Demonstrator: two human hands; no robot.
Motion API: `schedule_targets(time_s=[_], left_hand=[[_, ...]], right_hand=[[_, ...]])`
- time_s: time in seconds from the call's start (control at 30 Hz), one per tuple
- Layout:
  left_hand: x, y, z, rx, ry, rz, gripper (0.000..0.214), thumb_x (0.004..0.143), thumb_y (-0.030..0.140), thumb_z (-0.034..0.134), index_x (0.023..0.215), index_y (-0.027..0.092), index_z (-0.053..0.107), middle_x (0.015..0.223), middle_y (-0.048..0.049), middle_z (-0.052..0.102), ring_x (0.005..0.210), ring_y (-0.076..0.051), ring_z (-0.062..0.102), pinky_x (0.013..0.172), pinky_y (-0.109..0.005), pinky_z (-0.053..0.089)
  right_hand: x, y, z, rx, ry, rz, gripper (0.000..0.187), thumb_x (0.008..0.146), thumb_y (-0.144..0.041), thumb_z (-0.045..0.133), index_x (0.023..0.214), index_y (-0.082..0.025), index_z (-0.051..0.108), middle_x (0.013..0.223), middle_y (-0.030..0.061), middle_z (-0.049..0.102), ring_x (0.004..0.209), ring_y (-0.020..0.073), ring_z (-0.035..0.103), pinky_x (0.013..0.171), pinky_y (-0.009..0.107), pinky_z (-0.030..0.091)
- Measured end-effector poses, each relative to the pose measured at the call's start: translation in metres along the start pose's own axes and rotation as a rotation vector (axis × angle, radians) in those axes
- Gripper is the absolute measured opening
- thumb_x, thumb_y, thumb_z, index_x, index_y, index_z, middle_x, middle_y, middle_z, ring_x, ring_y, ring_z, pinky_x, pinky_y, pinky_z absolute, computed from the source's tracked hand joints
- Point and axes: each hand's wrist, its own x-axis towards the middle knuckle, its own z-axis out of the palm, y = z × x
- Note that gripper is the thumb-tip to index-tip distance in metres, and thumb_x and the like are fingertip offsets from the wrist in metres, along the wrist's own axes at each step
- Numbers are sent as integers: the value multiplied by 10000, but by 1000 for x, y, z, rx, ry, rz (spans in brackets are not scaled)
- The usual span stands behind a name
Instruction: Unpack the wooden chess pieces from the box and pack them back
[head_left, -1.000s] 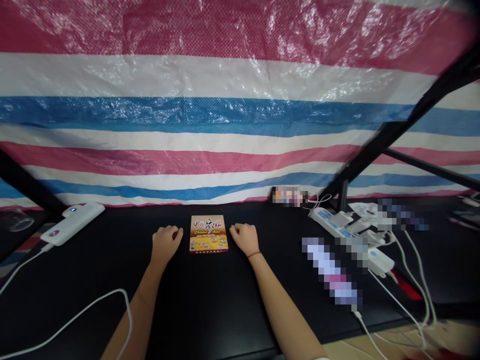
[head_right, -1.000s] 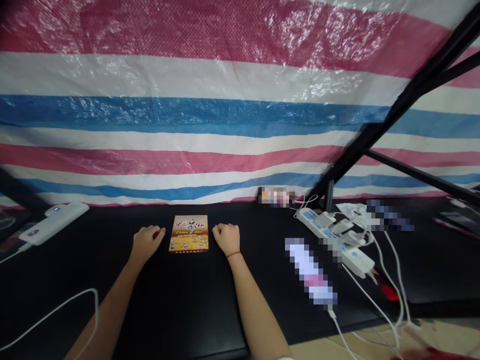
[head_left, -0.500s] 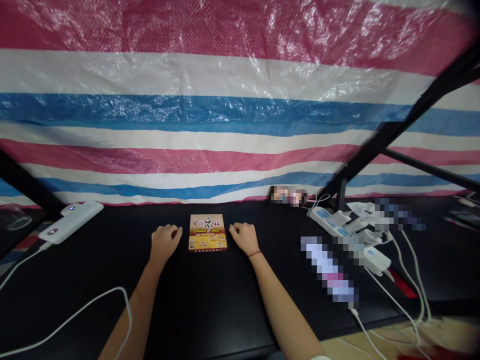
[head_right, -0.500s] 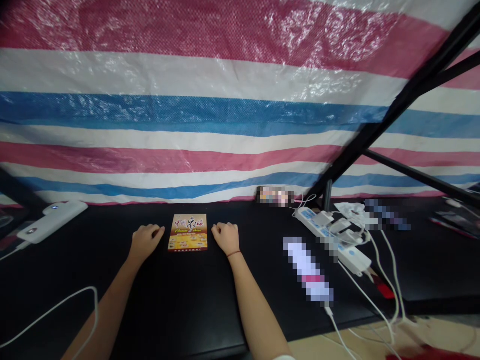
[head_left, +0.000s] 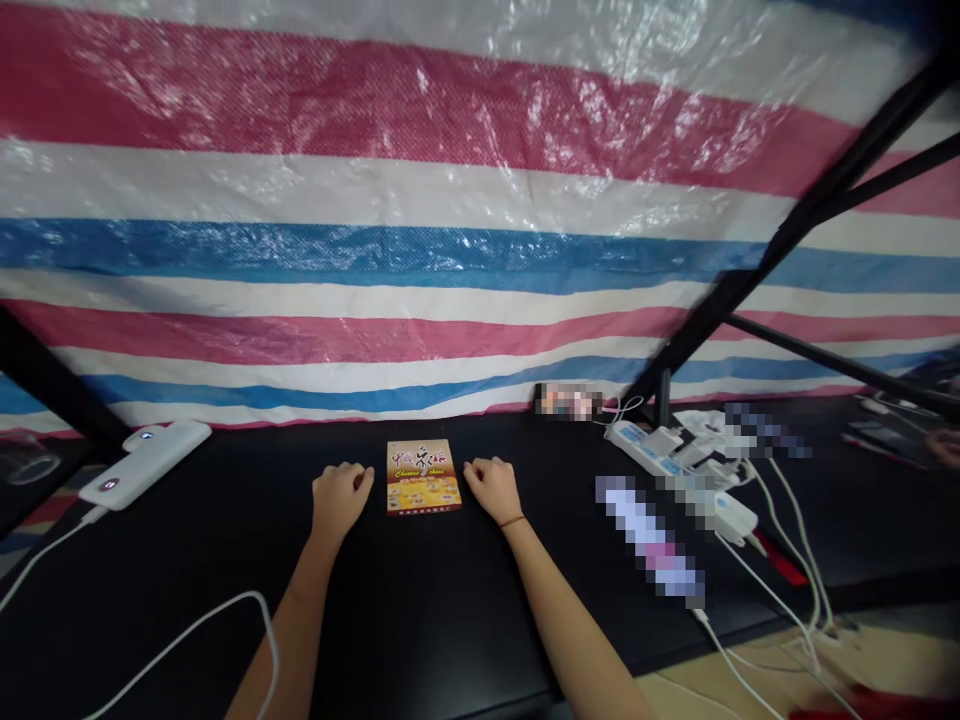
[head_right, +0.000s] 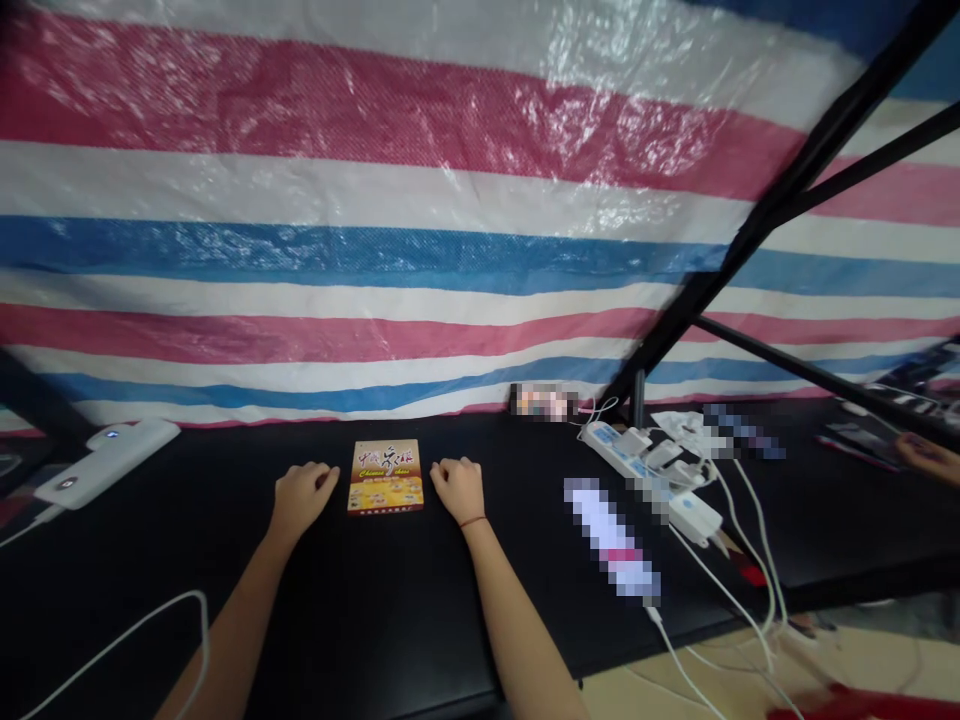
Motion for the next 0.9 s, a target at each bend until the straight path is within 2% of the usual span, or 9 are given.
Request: schedule_targets(time_s=[0.33, 0.57, 0.63, 0.7, 0.73, 0.77, 0.8, 0.87, 0.9], left_hand=[[-13, -7, -10, -108, -2, 28, 331, 932, 317, 413, 714, 194, 628, 781, -18, 660, 829, -175, 576, 770, -289, 343], [-12, -4, -3, -142, 6, -4, 264, 902, 322, 466, 756, 215, 659, 802, -21, 663, 865, -192, 557, 791, -310, 334], [-13, -2, -1, -139, 20, -26, 267, 902, 326, 466, 754, 213, 658, 799, -22, 663, 869, -193, 554, 792, -312, 331], [-14, 0, 0, -131, 36, -45, 273, 906, 325, 460, 754, 212, 655, 791, -21, 663, 863, -191, 554, 790, -313, 329], [-15, 1, 0, -126, 44, -50, 276, 910, 323, 456, 753, 210, 654, 789, -19, 662, 859, -189, 554, 790, -313, 328], [-15, 1, 0, -121, 51, -52, 277, 911, 319, 455, 753, 208, 653, 791, -19, 663, 857, -187, 554, 790, -313, 328], [-16, 1, 0, -116, 56, -52, 276, 911, 315, 456, 750, 206, 652, 792, -18, 664, 854, -185, 554, 789, -312, 328], [-17, 0, 0, -111, 61, -45, 270, 910, 312, 464, 748, 204, 651, 797, -18, 666, 851, -181, 554, 786, -308, 329], [-17, -1, 0, -111, 63, -40, 268, 910, 314, 468, 747, 204, 652, 796, -17, 666, 850, -178, 555, 784, -306, 329]], right_hand=[[2, -16, 4, -44, 62, 63, 363, 902, -252, 464, 569, -162, 579, 622, 43, 646, 663, 159, 542, 609, 282, 213], [2, 2, 15, 13, 83, 29, 386, 901, -332, 449, 557, -178, 532, 569, 15, 579, 624, 148, 516, 589, 266, 246], [-2, -1, 7, 112, 169, 31, 428, 919, -380, 403, 552, -186, 506, 553, 12, 550, 582, 141, 494, 581, 259, 282], [-12, -20, -9, 309, 356, 41, 445, 927, -428, 376, 573, -192, 506, 577, 24, 551, 570, 144, 487, 590, 259, 334], [-21, -38, -20, 404, 445, 27, 426, 926, -435, 385, 608, -191, 530, 617, 39, 575, 604, 158, 510, 617, 268, 364], [-32, -60, -31, 511, 421, -70, 385, 929, -410, 395, 668, -187, 570, 677, 54, 612, 657, 169, 546, 653, 273, 395], [-46, -87, -43, 621, 302, -208, 330, 936, -364, 396, 763, -184, 612, 769, 67, 652, 734, 175, 584, 698, 274, 425], [-76, -148, -61, 725, -23, -517, 249, 931, -308, 438, 1047, -193, 626, 935, 64, 684, 862, 171, 617, 797, 278, 451], [-92, -179, -67, 730, -188, -664, 333, 902, -328, 508, 1195, -186, 573, 982, 62, 687, 899, 176, 623, 831, 283, 455]])
